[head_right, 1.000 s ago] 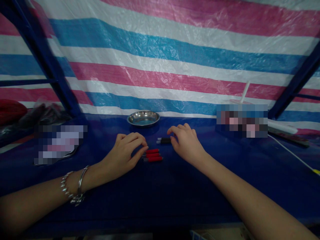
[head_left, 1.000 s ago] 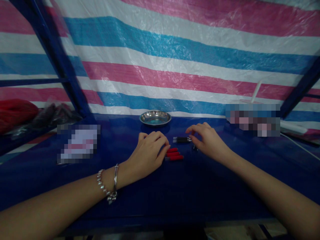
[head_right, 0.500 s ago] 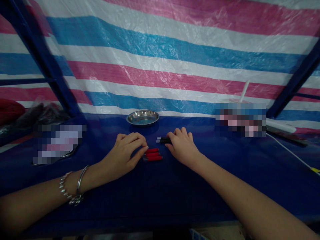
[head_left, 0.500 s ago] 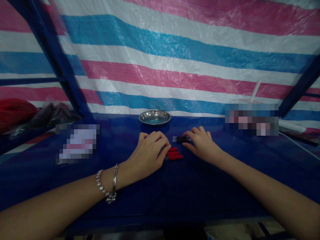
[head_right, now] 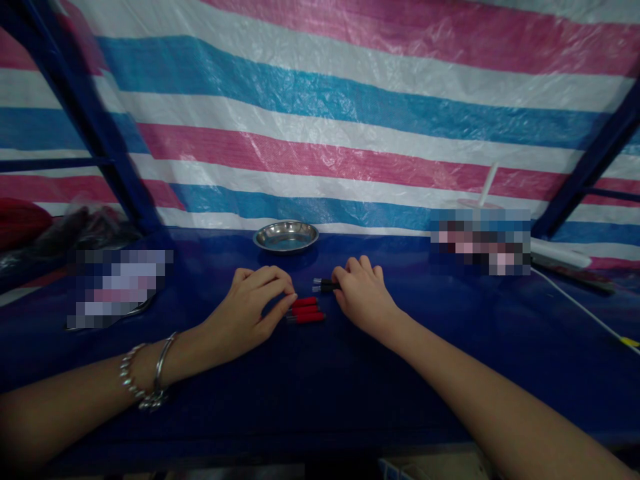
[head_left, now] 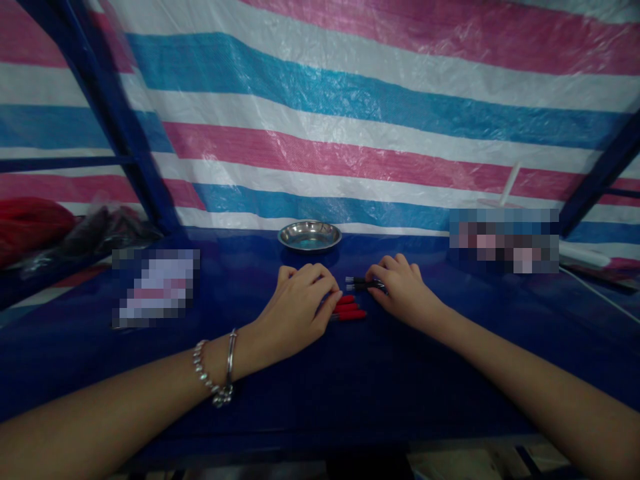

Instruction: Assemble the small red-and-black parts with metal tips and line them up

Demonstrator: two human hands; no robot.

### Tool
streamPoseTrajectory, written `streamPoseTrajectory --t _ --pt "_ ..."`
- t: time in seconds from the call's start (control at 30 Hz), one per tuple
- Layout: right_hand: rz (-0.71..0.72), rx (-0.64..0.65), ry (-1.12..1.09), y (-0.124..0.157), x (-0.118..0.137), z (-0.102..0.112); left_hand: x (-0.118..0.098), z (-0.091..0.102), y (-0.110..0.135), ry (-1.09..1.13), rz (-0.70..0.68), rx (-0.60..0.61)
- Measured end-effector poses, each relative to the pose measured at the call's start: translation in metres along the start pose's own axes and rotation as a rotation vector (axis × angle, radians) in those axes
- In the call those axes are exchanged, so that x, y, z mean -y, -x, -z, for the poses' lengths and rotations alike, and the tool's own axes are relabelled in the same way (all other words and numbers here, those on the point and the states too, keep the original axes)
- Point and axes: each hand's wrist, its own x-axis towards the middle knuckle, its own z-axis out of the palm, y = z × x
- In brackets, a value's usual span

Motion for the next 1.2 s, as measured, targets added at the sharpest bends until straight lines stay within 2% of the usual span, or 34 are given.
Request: streamPoseTrajectory --t 0.33,0.77,1.2 --pt "0.007 0.031 -0.022 -0.0003 -0.0002 0.0009 0.0003 -0.0003 0.0003 -0.008 0.001 0.001" --pt "0.085 0.004 0.023 -0.0008 -0.0030 0.0006 0.0000 -0.0011 -0.0001 -0.014 0.009 -0.025" --pt "0.032 -0.047 -0.016 -0.0022 -0.0041 0.0034 -0.0001 -0.0008 -0.0001 -0.013 0.007 -0.028"
